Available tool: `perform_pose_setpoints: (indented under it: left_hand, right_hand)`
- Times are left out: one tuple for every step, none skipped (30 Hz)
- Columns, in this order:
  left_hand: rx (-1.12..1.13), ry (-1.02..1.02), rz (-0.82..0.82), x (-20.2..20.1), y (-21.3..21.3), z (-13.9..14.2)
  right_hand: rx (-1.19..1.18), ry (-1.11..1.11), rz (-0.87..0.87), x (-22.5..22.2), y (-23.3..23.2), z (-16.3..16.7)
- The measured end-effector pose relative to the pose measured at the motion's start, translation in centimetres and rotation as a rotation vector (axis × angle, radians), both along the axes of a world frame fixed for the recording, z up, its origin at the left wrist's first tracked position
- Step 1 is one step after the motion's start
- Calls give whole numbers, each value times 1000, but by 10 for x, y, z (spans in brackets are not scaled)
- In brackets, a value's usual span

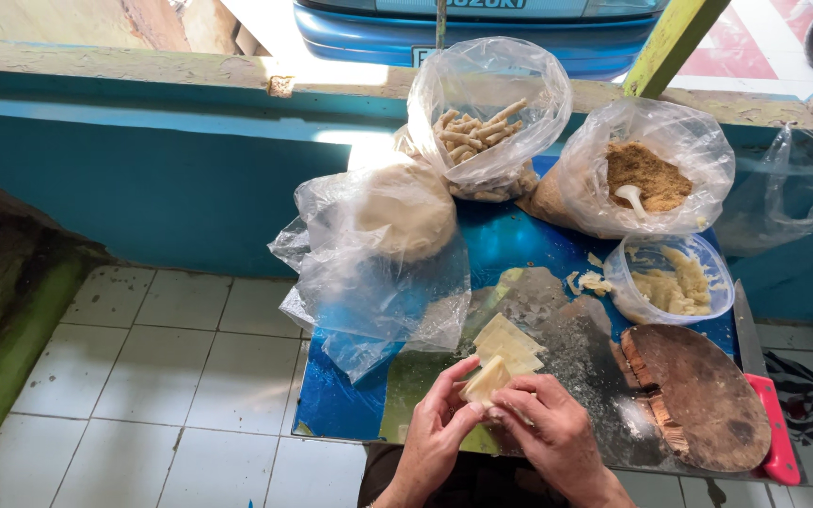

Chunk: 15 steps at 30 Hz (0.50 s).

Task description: The person sits at a table by a window filling square dough wrappers with filling scooped from a plastic container and folding each wrapper over the filling by hand, setting the folded pastries on the table as they are completed. They work through the wrappers one at a time, occasionally reaching back into the filling container.

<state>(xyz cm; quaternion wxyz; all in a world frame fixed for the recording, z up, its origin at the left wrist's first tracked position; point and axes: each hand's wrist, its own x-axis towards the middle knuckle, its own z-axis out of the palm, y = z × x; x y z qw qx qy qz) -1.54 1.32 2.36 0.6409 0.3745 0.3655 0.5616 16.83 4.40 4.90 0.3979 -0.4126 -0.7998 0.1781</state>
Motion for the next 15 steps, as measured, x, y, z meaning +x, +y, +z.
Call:
perform_pose_setpoints:
  left_hand:
    - [-2,41,3,-1,0,2]
    - [-7,81,4,-1,0,4]
    - [-13,121,2,-1,-1,5]
    - [-11,140,19,0,-2,6]
    - [-9,158,36,2,-3,8]
    - [-6,176,53,4,-3,8]
    - [-9,177,73,5,-2,9]
    - [-12,178,93,6,-1,10]
    - [-14,180,114,7,0,11]
    - [-6,214,112,7,0,11]
    - [0,246,110,7,1,12]
    - [9,279,108,6,1,12]
    - [10,287,89,5,1,13]
    - [8,294,70,3,0,13]
    - [6,302,50,2,0,13]
  right_hand:
    - [-19,17,6,1,1,-1]
    - [-82,54,22,2,2,-1]
    - [-145,91,35,4,3,-2]
    - [-209,128,47,5,3,-2]
    - [-216,120,51,5,3,-3]
    - [-223,112,56,5,2,-3]
    - [-227,104,61,5,2,-3]
    - [-191,71,70,5,1,-3]
    - [-155,39,79,4,1,-2]
    - [-121,8,86,4,0,-1]
    - [-108,9,72,4,0,0]
    - [-93,9,60,3,0,2]
    - [-78,10,49,3,1,3]
    - [-134,35,50,4,2,5]
    - [-191,60,50,5,3,7]
